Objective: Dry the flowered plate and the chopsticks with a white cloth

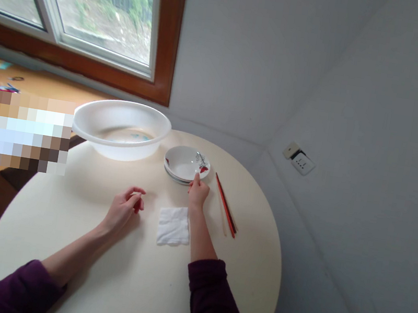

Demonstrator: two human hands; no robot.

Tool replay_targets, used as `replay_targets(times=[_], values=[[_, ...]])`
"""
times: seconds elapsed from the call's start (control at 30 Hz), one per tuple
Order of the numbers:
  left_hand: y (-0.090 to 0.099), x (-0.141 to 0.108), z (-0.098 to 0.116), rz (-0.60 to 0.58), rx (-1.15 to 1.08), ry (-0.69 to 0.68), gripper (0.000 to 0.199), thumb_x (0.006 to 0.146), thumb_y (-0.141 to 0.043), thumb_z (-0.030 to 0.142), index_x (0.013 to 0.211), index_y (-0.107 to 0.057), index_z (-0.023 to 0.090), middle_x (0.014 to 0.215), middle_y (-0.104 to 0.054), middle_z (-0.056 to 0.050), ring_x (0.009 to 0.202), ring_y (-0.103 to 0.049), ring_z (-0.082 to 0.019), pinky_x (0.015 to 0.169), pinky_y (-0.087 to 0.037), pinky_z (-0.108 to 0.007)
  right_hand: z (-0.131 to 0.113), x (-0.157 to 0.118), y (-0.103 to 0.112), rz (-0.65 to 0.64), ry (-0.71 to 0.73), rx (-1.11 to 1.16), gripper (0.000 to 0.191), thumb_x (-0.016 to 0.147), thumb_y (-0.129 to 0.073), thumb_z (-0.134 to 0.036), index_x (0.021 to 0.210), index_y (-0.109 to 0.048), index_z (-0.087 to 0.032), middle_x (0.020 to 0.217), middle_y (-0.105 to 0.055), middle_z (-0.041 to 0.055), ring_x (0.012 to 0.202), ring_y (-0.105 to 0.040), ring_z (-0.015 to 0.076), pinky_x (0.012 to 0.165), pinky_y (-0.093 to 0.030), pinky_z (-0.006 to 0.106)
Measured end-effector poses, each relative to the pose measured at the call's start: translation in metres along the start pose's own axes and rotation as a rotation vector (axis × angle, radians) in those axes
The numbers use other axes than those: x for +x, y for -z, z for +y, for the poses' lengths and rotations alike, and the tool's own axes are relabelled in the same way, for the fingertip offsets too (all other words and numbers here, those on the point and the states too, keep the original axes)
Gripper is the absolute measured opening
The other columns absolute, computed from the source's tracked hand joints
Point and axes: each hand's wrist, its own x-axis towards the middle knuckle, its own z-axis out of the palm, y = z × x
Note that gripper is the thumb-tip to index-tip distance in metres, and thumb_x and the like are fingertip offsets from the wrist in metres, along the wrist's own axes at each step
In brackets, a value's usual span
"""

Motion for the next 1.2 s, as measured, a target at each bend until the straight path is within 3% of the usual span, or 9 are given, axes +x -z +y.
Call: replay_targets(times=[0.2, 0.3, 0.5, 0.63, 0.73, 0.8, 0.97, 1.2], values=[[0.001, 0.002, -0.001, 0.003, -0.003, 0.002, 0.019, 0.069, -0.048, 0.034, 0.075, -0.054, 0.017, 0.044, -0.052, 0.004, 0.041, -0.043, -0.011, 0.044, -0.034, -0.023, -0.002, -0.012, 0.001, 0.026, 0.007, -0.034, 0.049, 0.078, -0.041, -0.057, 0.043, -0.041, -0.023, 0.031, -0.037, -0.0051, 0.032, -0.035, 0.0107, 0.039, -0.028, 0.024], [0.002, 0.003, -0.001, -0.003, -0.002, 0.007, 0.020, 0.068, -0.048, 0.035, 0.075, -0.054, 0.017, 0.044, -0.051, 0.004, 0.041, -0.043, -0.011, 0.045, -0.034, -0.023, -0.001, -0.019, 0.007, 0.082, 0.105, -0.093, 0.047, 0.081, -0.038, -0.054, 0.045, -0.041, -0.023, 0.036, -0.040, -0.0042, 0.038, -0.038, 0.0119, 0.044, -0.029, 0.024], [0.004, 0.003, -0.003, -0.013, -0.004, 0.002, 0.020, 0.068, -0.049, 0.034, 0.075, -0.055, 0.016, 0.045, -0.052, 0.003, 0.041, -0.043, -0.011, 0.045, -0.034, -0.023, 0.006, -0.017, 0.043, 0.087, 0.373, -0.414, 0.036, 0.083, -0.040, -0.040, 0.056, -0.050, -0.019, 0.052, -0.052, -0.0001, 0.053, -0.045, 0.0143, 0.056, -0.032, 0.025], [0.004, 0.004, -0.006, -0.014, -0.002, -0.008, 0.021, 0.068, -0.049, 0.034, 0.075, -0.056, 0.016, 0.045, -0.052, 0.003, 0.041, -0.044, -0.011, 0.044, -0.034, -0.023, 0.010, -0.008, 0.074, 0.120, 0.483, -0.762, 0.018, 0.077, -0.048, -0.023, 0.084, -0.061, -0.014, 0.086, -0.064, 0.0103, 0.080, -0.053, 0.0209, 0.075, -0.037, 0.031], [0.003, 0.005, -0.006, -0.009, -0.001, -0.001, 0.020, 0.067, -0.049, 0.033, 0.075, -0.056, 0.016, 0.045, -0.053, 0.003, 0.041, -0.044, -0.011, 0.044, -0.033, -0.023, 0.009, -0.007, 0.095, 0.137, 0.398, -1.028, 0.034, 0.075, -0.055, -0.021, 0.106, -0.057, -0.008, 0.110, -0.058, 0.0182, 0.101, -0.049, 0.0274, 0.085, -0.035, 0.036], [0.003, 0.005, -0.006, -0.003, 0.004, 0.005, 0.019, 0.066, -0.049, 0.032, 0.075, -0.056, 0.016, 0.045, -0.053, 0.003, 0.042, -0.043, -0.011, 0.044, -0.032, -0.023, 0.006, -0.010, 0.105, 0.131, 0.307, -1.159, 0.041, 0.077, -0.057, -0.025, 0.112, -0.053, -0.004, 0.116, -0.054, 0.0204, 0.106, -0.047, 0.0297, 0.086, -0.035, 0.036], [0.004, 0.006, -0.009, 0.000, 0.004, 0.002, 0.019, 0.065, -0.048, 0.031, 0.075, -0.055, 0.016, 0.044, -0.053, 0.003, 0.042, -0.043, -0.011, 0.044, -0.032, -0.022, -0.001, -0.016, 0.119, 0.059, 0.133, -1.317, 0.034, 0.085, -0.049, -0.029, 0.109, -0.056, -0.005, 0.108, -0.058, 0.0197, 0.102, -0.052, 0.0293, 0.079, -0.039, 0.034], [0.007, 0.009, -0.014, -0.001, 0.006, -0.009, 0.018, 0.065, -0.049, 0.029, 0.074, -0.056, 0.016, 0.045, -0.053, 0.003, 0.041, -0.043, -0.011, 0.044, -0.032, -0.022, -0.005, -0.018, 0.123, 0.025, 0.112, -1.303, 0.028, 0.087, -0.048, -0.029, 0.104, -0.059, -0.011, 0.103, -0.060, 0.0142, 0.096, -0.057, 0.0246, 0.072, -0.041, 0.029]])
